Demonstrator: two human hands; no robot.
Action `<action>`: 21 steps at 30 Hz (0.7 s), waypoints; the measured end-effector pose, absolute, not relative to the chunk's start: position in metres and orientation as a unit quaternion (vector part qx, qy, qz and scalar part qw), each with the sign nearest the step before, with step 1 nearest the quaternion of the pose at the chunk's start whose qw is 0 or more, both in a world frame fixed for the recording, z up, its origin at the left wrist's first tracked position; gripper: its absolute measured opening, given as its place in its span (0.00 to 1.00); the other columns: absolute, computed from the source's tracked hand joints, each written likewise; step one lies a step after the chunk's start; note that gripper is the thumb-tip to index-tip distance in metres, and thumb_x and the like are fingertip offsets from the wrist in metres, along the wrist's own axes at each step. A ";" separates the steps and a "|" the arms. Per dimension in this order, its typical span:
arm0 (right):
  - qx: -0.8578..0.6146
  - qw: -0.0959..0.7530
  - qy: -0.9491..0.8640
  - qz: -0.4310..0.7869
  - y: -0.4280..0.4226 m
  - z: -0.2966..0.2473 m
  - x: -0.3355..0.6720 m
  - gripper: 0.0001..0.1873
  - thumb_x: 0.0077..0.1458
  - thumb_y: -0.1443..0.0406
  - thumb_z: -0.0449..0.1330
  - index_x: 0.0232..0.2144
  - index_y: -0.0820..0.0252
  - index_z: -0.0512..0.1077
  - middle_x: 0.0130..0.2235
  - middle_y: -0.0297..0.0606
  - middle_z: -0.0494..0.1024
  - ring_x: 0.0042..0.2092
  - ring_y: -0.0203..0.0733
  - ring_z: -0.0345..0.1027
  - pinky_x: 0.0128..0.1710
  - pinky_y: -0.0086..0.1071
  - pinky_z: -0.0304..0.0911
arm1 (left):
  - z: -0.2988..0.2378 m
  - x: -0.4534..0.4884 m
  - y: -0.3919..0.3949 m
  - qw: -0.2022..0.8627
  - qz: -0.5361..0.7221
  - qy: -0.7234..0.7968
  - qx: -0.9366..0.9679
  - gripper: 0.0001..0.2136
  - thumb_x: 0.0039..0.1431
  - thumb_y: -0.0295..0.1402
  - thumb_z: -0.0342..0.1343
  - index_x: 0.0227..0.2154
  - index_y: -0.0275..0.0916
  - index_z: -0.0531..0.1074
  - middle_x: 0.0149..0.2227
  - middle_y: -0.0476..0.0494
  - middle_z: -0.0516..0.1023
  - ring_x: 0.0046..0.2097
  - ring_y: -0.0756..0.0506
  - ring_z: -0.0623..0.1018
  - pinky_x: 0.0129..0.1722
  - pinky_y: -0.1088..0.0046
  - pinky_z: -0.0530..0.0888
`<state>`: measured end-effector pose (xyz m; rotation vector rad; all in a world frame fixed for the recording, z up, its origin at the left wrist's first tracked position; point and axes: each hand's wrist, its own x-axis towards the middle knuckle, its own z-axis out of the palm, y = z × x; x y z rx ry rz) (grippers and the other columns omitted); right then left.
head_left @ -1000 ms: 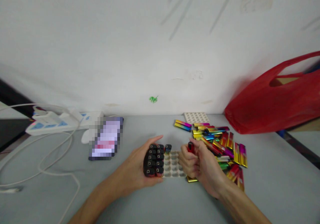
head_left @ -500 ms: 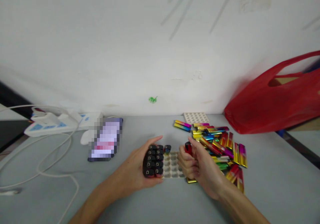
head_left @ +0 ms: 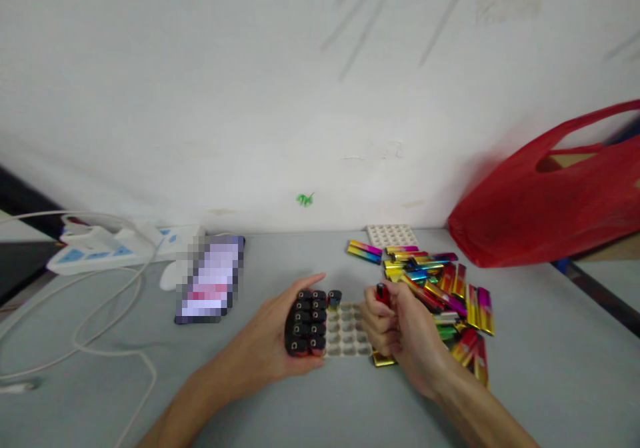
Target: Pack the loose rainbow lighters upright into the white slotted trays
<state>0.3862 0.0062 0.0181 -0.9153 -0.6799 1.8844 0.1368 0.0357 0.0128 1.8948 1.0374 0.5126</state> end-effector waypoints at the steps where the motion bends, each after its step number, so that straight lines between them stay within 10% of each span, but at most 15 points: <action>1: -0.373 0.456 -0.273 0.761 0.007 0.018 0.386 0.29 0.59 0.45 0.64 0.22 0.52 0.55 0.21 0.19 0.44 0.23 0.30 0.29 0.19 0.28 0.28 | 0.012 0.136 0.036 0.443 0.204 0.419 0.766 0.50 0.51 0.30 0.77 0.75 0.52 0.58 0.63 0.44 0.80 0.59 0.36 0.83 0.64 0.58 0.78; 10: -0.419 0.476 -0.293 0.716 0.006 0.018 0.379 0.29 0.64 0.38 0.65 0.34 0.54 0.65 0.24 0.21 0.56 0.22 0.30 0.39 0.21 0.28 0.37 | 0.013 0.136 0.037 0.446 0.208 0.416 0.765 0.51 0.51 0.31 0.78 0.75 0.52 0.58 0.64 0.45 0.80 0.61 0.36 0.82 0.64 0.59 0.77; 15: -0.450 0.502 -0.483 0.559 0.000 0.021 0.378 0.19 0.75 0.49 0.59 0.37 0.55 0.71 0.32 0.30 0.71 0.33 0.38 0.63 0.36 0.32 0.59 | 0.010 0.135 0.037 0.440 0.205 0.419 0.767 0.51 0.51 0.31 0.78 0.75 0.53 0.58 0.64 0.46 0.80 0.61 0.36 0.82 0.67 0.57 0.76; 21: -0.457 0.506 -0.621 0.385 0.000 0.028 0.384 0.03 0.70 0.60 0.69 0.41 0.51 0.83 0.40 0.33 0.79 0.45 0.43 0.71 0.49 0.37 0.64 | 0.006 0.134 0.037 0.441 0.207 0.415 0.769 0.51 0.51 0.32 0.78 0.75 0.53 0.58 0.64 0.46 0.79 0.61 0.36 0.82 0.64 0.59 0.78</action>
